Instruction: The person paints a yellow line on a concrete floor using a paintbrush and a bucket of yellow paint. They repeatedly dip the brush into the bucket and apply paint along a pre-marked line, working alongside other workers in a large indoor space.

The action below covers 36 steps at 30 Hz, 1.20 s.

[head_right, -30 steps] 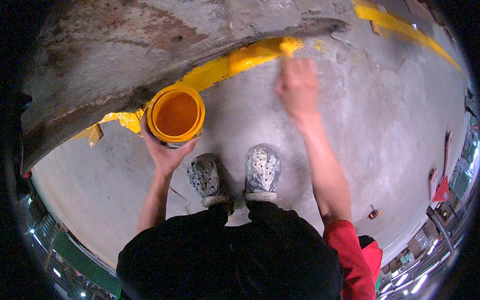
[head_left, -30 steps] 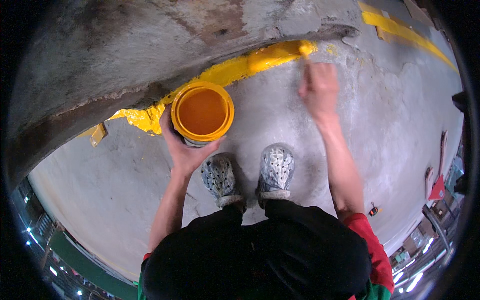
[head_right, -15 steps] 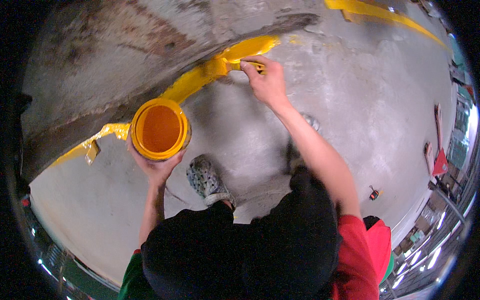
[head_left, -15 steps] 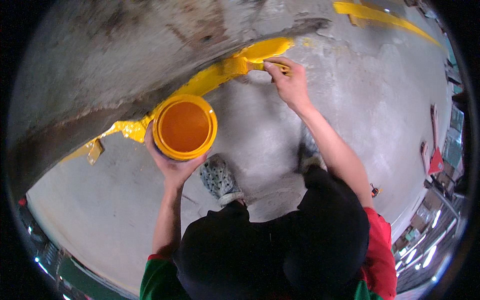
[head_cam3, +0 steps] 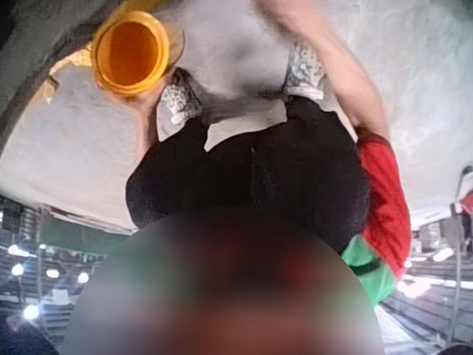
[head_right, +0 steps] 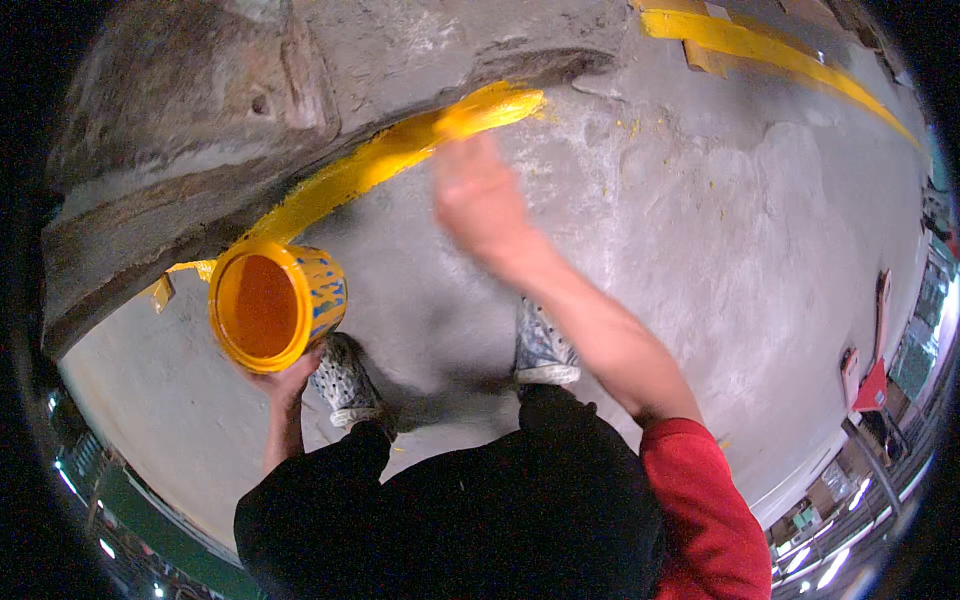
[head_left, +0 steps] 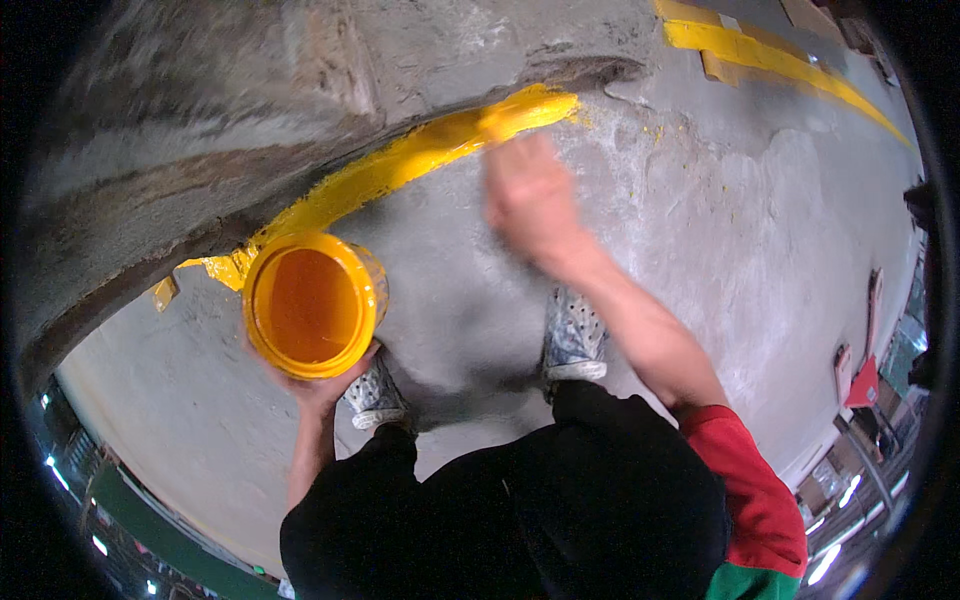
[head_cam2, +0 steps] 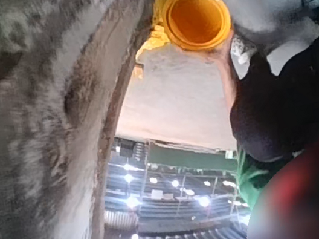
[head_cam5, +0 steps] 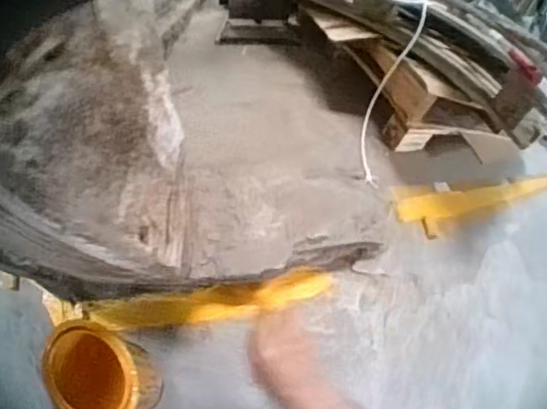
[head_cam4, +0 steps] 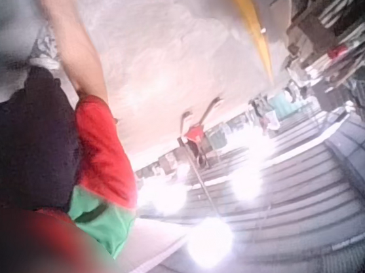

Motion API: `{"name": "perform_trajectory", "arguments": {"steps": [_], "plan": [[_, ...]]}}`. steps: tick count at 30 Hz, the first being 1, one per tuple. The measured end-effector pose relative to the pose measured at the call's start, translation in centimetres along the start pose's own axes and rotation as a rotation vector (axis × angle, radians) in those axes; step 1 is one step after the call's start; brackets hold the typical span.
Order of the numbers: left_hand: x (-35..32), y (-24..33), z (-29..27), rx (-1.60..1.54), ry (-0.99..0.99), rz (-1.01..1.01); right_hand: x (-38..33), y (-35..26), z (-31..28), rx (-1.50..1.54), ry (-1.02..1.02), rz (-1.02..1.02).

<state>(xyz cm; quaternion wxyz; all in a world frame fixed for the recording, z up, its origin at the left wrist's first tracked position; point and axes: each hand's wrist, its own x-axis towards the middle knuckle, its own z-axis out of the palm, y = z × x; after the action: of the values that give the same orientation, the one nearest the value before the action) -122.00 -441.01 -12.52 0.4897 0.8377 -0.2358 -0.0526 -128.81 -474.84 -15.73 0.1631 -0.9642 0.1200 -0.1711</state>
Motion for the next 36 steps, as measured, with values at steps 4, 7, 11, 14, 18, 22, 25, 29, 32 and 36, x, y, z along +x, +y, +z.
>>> {"name": "perform_trajectory", "arguments": {"steps": [4, 7, 11, 14, 18, 22, 25, 29, 32, 36], "plan": [[0.0, 3.4, -0.3, 0.071, 0.053, -0.057, 0.5, -3.1, 2.5, 0.567, 0.084, 0.073], [0.1, 5.5, -1.0, 0.186, 0.034, -0.091, 0.6, -0.2, 1.8, 0.708, 0.112, 0.365], [-0.2, 5.4, 0.4, 0.064, -0.04, -0.073, -0.8, 8.4, -3.2, 0.4, 0.18, 0.558], [-0.1, 4.0, 2.5, -0.025, -0.087, -0.232, -1.3, 13.6, -6.6, 0.08, 0.31, 0.522], [0.3, 3.7, 4.5, 0.042, -0.052, -0.087, -1.5, 9.9, -5.7, -0.076, 0.18, 0.226], [0.3, 4.7, 5.6, 0.02, -0.025, -0.157, -0.4, 1.3, -0.6, 0.273, 0.109, 0.062], [0.3, 5.0, 5.6, -0.034, 0.076, -0.15, -0.7, -0.2, 1.6, 0.633, 0.12, 0.208], [0.4, 4.2, 5.3, -0.03, 0.079, -0.078, -1.1, 6.9, -1.0, 0.502, 0.199, 0.391], [0.1, 3.9, 5.4, 0.01, 0.049, -0.066, -0.9, 13.3, -6.0, 0.25, 0.278, 0.468], [0.6, 4.1, 6.0, -0.074, -0.032, -0.137, -1.5, 15.0, -9.4, 0.133, 0.313, 0.503]]}}
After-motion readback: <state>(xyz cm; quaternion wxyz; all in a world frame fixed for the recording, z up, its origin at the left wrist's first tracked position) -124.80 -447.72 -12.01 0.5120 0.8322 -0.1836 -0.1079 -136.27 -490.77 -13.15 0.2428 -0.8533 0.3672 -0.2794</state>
